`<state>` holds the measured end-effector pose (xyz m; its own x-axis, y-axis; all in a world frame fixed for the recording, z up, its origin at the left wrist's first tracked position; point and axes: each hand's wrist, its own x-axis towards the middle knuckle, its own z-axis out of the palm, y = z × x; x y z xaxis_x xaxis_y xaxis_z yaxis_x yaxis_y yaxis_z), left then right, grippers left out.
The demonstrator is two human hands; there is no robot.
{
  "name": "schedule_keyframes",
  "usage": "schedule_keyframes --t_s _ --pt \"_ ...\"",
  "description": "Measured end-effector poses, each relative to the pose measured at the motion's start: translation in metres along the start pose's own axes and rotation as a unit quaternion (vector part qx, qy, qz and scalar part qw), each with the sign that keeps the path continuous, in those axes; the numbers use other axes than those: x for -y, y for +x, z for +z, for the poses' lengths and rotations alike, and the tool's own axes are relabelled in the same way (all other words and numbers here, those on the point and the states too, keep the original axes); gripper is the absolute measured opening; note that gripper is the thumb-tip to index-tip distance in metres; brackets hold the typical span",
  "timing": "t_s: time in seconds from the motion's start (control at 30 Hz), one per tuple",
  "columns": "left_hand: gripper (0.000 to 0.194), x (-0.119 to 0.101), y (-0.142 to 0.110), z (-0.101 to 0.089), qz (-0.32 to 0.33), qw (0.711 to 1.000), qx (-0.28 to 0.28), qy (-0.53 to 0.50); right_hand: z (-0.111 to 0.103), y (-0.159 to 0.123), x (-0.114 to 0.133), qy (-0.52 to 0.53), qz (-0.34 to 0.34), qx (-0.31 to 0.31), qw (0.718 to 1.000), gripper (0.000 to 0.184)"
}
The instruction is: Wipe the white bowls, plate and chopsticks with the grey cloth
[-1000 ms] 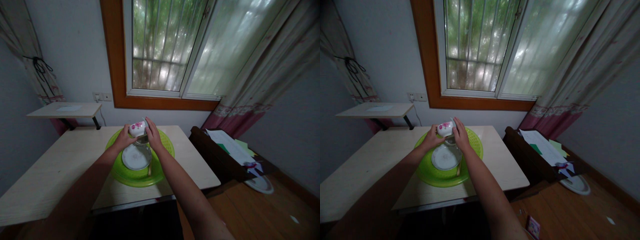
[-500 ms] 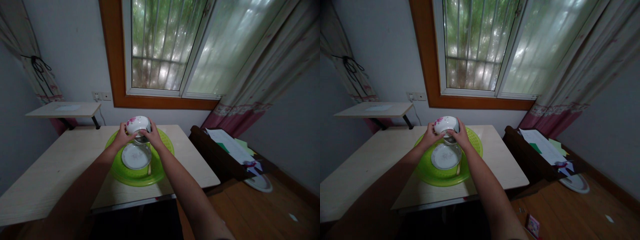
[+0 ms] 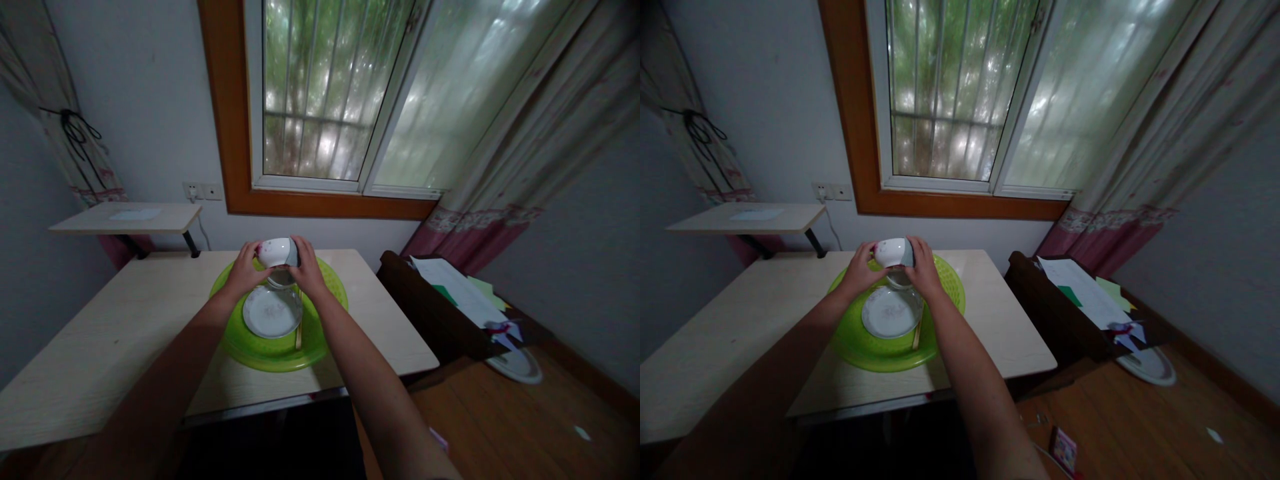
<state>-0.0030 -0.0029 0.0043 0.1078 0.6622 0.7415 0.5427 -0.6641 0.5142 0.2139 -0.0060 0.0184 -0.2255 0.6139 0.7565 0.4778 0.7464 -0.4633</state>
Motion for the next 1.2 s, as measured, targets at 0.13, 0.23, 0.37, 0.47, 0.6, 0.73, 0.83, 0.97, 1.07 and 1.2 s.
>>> schedule_keyframes --t_s 0.13,0.23,0.37,0.47,0.6,0.73,0.83,0.97,1.07,1.2 --pt "0.066 -0.001 0.000 -0.001 0.000 1.000 -0.004 0.026 -0.003 0.000 0.004 -0.006 -0.002 0.012 1.000 0.073" --pt "0.063 0.001 0.000 -0.001 -0.028 0.999 -0.001 0.025 -0.005 0.000 0.011 -0.012 -0.009 0.038 0.999 0.084" --pt "0.062 0.003 0.000 0.000 -0.066 0.998 0.000 0.000 -0.007 0.000 0.026 -0.036 -0.035 0.064 0.997 0.088" --pt "0.061 0.003 0.000 0.002 -0.077 0.997 -0.001 -0.027 -0.006 0.000 0.039 -0.067 -0.055 0.086 0.993 0.075" --pt "0.064 0.000 0.000 0.002 -0.085 0.995 0.002 -0.045 -0.004 0.000 0.053 -0.098 -0.088 0.099 0.986 0.062" --pt "0.065 -0.003 0.000 0.002 -0.088 0.995 -0.002 -0.051 -0.002 0.001 0.055 -0.092 -0.092 0.092 0.987 0.057" --pt "0.064 -0.005 0.000 0.003 -0.087 0.995 -0.014 -0.042 -0.002 0.001 0.045 -0.061 -0.050 0.058 0.995 0.056" --pt "0.069 -0.004 0.001 0.002 -0.107 0.992 -0.032 -0.057 -0.002 0.000 0.023 0.024 0.020 0.008 0.999 0.059" --pt "0.072 -0.003 0.001 0.002 -0.135 0.985 -0.040 -0.098 0.000 -0.001 0.010 0.080 0.074 -0.011 0.994 0.069" --pt "0.075 0.002 0.001 0.004 -0.168 0.968 -0.039 -0.182 0.004 -0.002 0.003 0.102 0.117 -0.024 0.988 0.079"
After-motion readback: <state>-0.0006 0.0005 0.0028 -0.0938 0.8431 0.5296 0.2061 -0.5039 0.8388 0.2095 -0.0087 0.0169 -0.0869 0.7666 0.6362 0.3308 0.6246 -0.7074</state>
